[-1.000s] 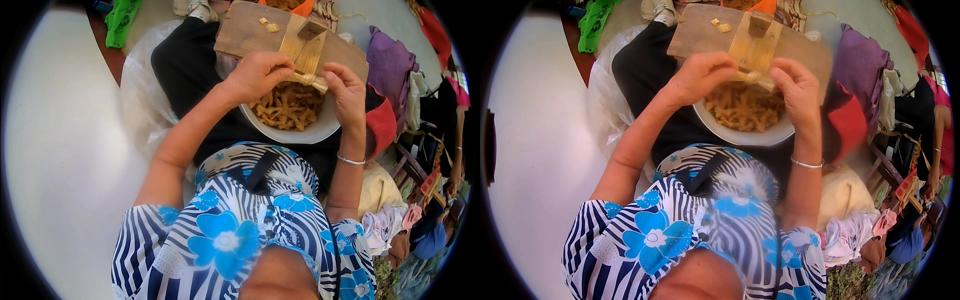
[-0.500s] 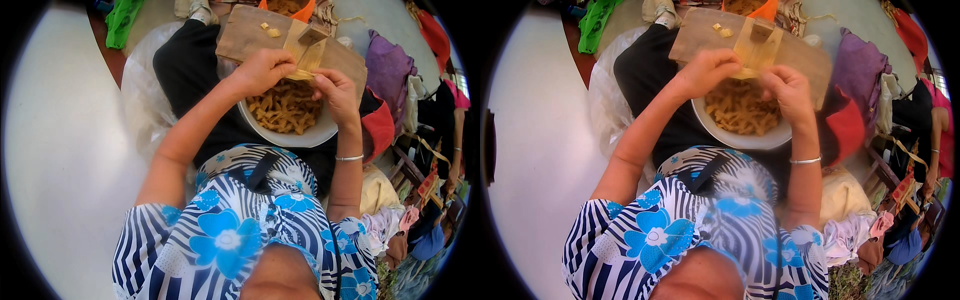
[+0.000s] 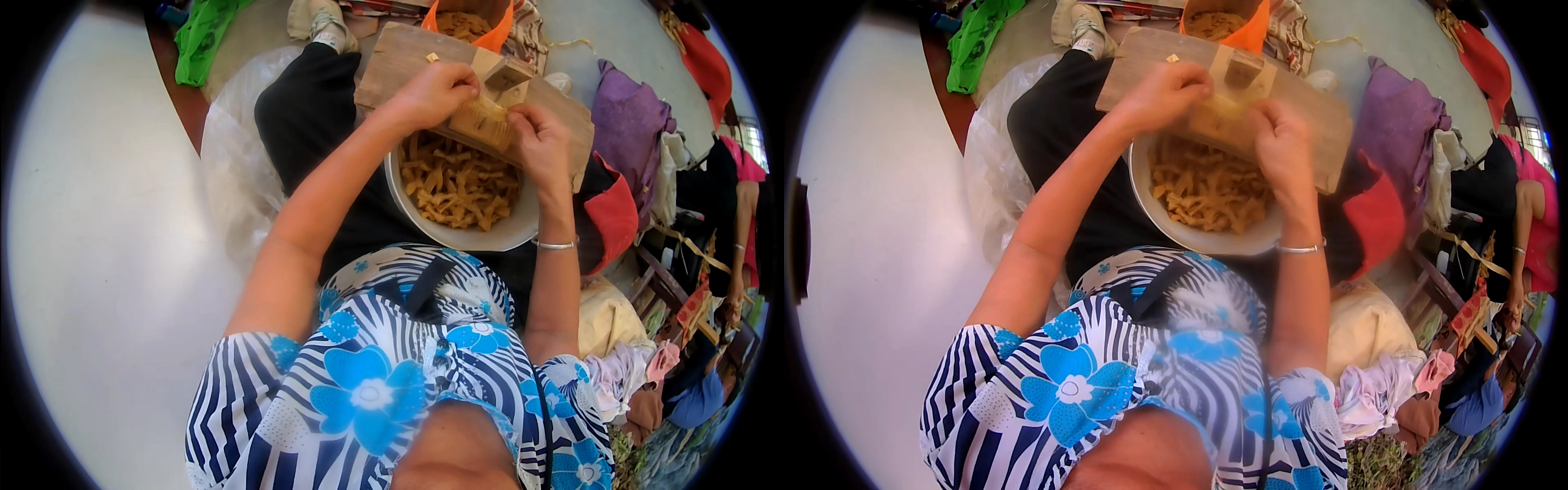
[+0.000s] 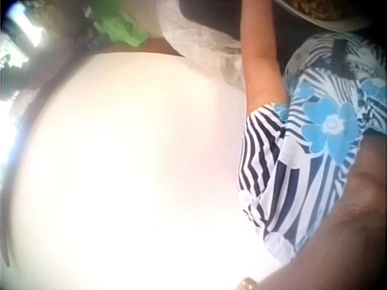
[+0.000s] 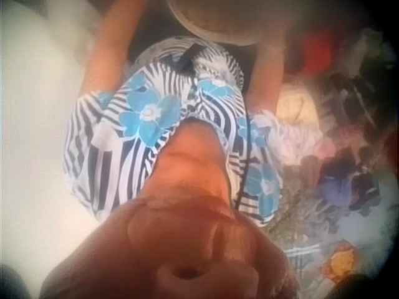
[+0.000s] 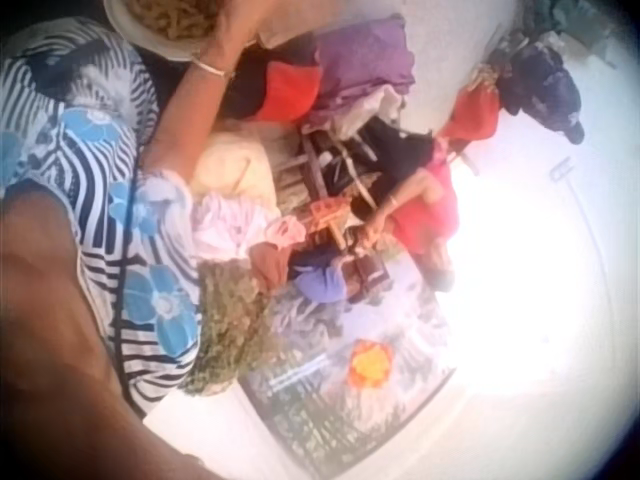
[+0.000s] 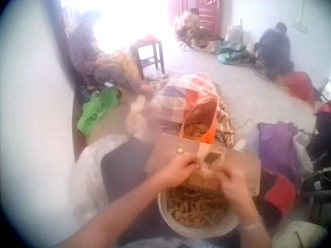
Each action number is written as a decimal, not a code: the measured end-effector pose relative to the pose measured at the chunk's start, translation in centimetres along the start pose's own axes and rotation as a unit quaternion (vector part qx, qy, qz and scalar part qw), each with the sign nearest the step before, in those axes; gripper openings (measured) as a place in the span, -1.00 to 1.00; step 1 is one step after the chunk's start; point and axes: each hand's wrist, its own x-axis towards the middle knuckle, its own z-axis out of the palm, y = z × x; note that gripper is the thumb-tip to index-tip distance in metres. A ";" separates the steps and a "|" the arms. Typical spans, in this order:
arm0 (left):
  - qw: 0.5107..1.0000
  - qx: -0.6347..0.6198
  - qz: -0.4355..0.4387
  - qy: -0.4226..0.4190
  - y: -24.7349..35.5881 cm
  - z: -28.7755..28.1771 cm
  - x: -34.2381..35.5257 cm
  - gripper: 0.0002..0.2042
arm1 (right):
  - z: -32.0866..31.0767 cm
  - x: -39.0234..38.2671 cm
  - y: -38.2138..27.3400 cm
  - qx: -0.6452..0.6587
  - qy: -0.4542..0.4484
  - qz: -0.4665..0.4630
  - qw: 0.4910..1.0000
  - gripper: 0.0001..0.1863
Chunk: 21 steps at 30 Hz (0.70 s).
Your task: The person pulls strips of plant material across a small blade mounted on a wooden block to create thin ribbons and collects them in a bowl.
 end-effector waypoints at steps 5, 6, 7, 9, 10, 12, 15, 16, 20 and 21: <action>0.996 0.068 -0.031 0.056 -1.3 -0.1 -1.0 -0.84 | -1.0 -1.8 -1.8 -0.226 -0.012 -0.088 0.970 -0.85; 0.997 0.042 -0.032 0.048 -0.7 -0.2 -1.6 -0.84 | -1.2 -2.4 -2.2 -0.256 0.000 -0.140 0.957 -0.84; 0.998 0.016 -0.040 0.038 0.3 -0.1 -2.8 -0.85 | -1.1 -3.1 -3.1 -0.258 0.028 -0.173 0.950 -0.84; 0.997 -0.061 -0.040 0.023 1.6 1.5 -4.5 -0.84 | -0.1 -3.3 -5.1 -0.266 0.090 -0.250 0.927 -0.84; 0.994 -0.100 -0.045 0.013 2.3 2.4 -5.3 -0.84 | 0.7 -3.7 -5.3 -0.259 0.072 -0.220 0.938 -0.84; 0.989 -0.141 -0.051 0.014 3.3 3.6 -6.2 -0.83 | 1.8 -4.3 -5.4 -0.244 0.037 -0.160 0.956 -0.85; 0.999 -0.041 -0.031 -0.005 3.6 3.2 -6.5 -0.82 | 1.6 -4.7 -4.4 -0.175 0.016 -0.058 0.983 -0.81; 0.999 0.021 -0.020 -0.014 3.7 2.7 -6.5 -0.81 | 1.2 -5.0 -4.4 -0.146 0.009 -0.031 0.989 -0.79; 0.994 -0.003 -0.027 -0.110 5.0 0.2 -6.1 -0.74 | -0.5 -7.0 -5.2 0.027 -0.282 0.133 0.950 -0.74; 0.987 -0.085 -0.027 -0.136 5.4 0.2 -6.3 -0.71 | -0.9 -7.7 -7.6 0.118 -0.333 0.143 0.925 -0.72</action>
